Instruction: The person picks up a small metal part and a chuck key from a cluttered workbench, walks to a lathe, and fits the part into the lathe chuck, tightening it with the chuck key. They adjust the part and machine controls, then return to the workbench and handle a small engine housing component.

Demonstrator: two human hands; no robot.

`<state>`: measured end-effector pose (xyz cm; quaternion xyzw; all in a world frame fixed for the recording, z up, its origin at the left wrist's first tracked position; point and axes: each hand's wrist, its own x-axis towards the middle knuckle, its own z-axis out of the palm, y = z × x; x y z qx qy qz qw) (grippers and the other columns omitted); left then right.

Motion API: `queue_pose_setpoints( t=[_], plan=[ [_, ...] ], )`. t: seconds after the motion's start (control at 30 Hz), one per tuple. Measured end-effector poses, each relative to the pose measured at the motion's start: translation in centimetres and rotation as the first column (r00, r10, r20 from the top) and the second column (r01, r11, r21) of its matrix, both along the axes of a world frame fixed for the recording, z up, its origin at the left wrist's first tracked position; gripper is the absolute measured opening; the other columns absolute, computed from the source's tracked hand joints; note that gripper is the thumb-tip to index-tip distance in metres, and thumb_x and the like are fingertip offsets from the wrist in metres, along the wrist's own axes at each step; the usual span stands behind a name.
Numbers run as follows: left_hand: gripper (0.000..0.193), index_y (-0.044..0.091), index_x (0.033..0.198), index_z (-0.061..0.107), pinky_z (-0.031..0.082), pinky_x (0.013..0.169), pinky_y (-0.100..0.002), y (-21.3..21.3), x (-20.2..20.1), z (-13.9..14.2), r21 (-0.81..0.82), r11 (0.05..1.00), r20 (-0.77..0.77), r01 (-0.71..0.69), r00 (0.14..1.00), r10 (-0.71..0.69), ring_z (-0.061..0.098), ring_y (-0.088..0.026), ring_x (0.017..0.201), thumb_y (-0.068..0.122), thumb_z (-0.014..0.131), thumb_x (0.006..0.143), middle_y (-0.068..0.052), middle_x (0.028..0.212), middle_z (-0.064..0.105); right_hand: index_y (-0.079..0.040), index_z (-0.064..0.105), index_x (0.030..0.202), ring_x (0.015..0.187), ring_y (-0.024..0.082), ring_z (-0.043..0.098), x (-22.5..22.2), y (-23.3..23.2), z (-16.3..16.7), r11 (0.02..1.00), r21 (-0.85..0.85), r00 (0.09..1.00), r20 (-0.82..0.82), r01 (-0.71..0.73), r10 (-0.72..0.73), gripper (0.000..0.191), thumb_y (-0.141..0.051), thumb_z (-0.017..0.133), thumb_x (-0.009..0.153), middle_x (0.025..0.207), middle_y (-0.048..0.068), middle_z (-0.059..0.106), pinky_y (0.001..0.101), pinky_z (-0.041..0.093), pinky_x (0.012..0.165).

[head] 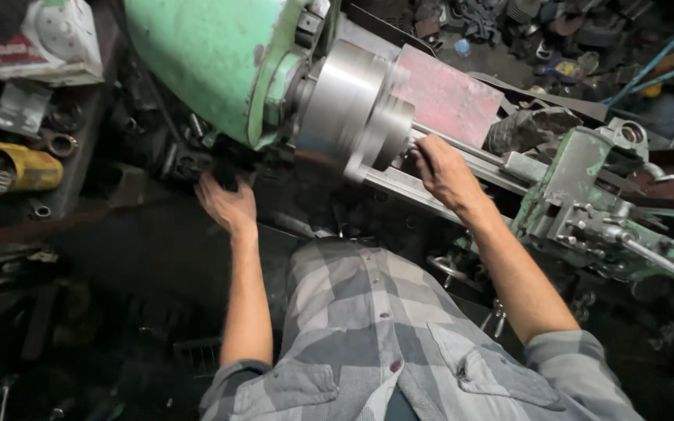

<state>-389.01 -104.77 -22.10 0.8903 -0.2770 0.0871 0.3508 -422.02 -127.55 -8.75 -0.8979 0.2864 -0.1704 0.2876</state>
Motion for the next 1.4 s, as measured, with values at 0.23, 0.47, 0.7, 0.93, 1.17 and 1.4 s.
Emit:
queue_pose_setpoints(
  t=[0.23, 0.47, 0.7, 0.93, 1.17, 1.4],
  plan=[
    [0.039, -0.003, 0.118, 0.061, 0.046, 0.096, -0.055, -0.4, -0.4, 0.6, -0.059, 0.997, -0.051, -0.049, 0.998, 0.047, 0.059, -0.047, 0.110, 0.016, 0.076, 0.088, -0.024, 0.113, 0.066, 0.000, 0.057, 0.119, 0.092, 0.044, 0.061, 0.1, -0.2, 0.2, 0.999, 0.033, 1.000, -0.007, -0.015, 0.015, 0.023, -0.001, 0.063, 0.097, 0.102, 0.023, 0.060, 0.0488, 0.050, 0.079],
    [0.038, -0.002, 0.119, 0.060, 0.046, 0.097, -0.056, -0.4, -0.3, -0.2, -0.079, 0.996, -0.039, -0.029, 0.999, 0.026, 0.060, -0.048, 0.110, 0.016, 0.077, 0.090, -0.024, 0.114, 0.067, 0.000, 0.056, 0.117, 0.092, 0.045, 0.061, -0.3, -0.9, 0.3, 0.999, 0.022, 0.998, -0.032, -0.046, 0.047, 0.020, -0.005, 0.063, 0.099, 0.101, 0.023, 0.061, 0.0489, 0.050, 0.079],
    [0.051, -0.008, 0.128, 0.057, 0.044, 0.101, -0.057, 0.4, -0.2, -1.5, -0.070, 0.997, 0.041, 0.035, 0.999, -0.032, 0.057, -0.050, 0.114, 0.014, 0.079, 0.087, -0.029, 0.121, 0.064, 0.000, 0.056, 0.118, 0.093, 0.044, 0.062, -0.7, -0.4, -0.4, 0.999, -0.006, 0.998, 0.054, -0.043, 0.044, 0.020, -0.005, 0.062, 0.100, 0.103, 0.023, 0.061, 0.0485, 0.050, 0.077],
    [0.062, -0.010, 0.133, 0.052, 0.040, 0.104, -0.060, 1.5, -0.3, -2.3, -0.052, 0.999, 0.100, -0.007, 0.995, 0.012, 0.051, -0.052, 0.120, 0.017, 0.081, 0.085, -0.031, 0.129, 0.057, -0.001, 0.056, 0.112, 0.091, 0.044, 0.062, -2.4, -0.5, -0.4, 1.000, -0.007, 0.999, -0.053, -0.006, 0.006, 0.015, -0.010, 0.064, 0.104, 0.100, 0.022, 0.061, 0.0488, 0.050, 0.077],
    [0.050, -0.008, 0.128, 0.056, 0.042, 0.106, -0.057, 1.4, -0.1, -2.6, -0.050, 0.999, -0.092, 0.000, 0.996, -0.005, 0.055, -0.050, 0.121, 0.015, 0.077, 0.089, -0.029, 0.127, 0.062, -0.003, 0.059, 0.124, 0.099, 0.039, 0.065, -5.1, 1.4, 0.2, 0.983, 0.123, 0.991, 0.001, 0.133, -0.134, 0.028, -0.016, 0.066, 0.100, 0.109, 0.019, 0.065, 0.0435, 0.052, 0.083],
    [0.057, -0.013, 0.133, 0.053, 0.041, 0.107, -0.056, 1.5, 0.6, -5.2, -0.027, 1.000, 0.106, 0.010, 0.994, -0.007, 0.053, -0.052, 0.120, 0.013, 0.079, 0.089, -0.034, 0.128, 0.060, -0.003, 0.064, 0.124, 0.102, 0.036, 0.063, -3.5, 2.1, -0.2, 0.963, 0.106, 0.957, 0.128, 0.249, -0.261, 0.022, -0.012, 0.066, 0.104, 0.110, 0.018, 0.061, 0.0417, 0.051, 0.089]
  ],
)
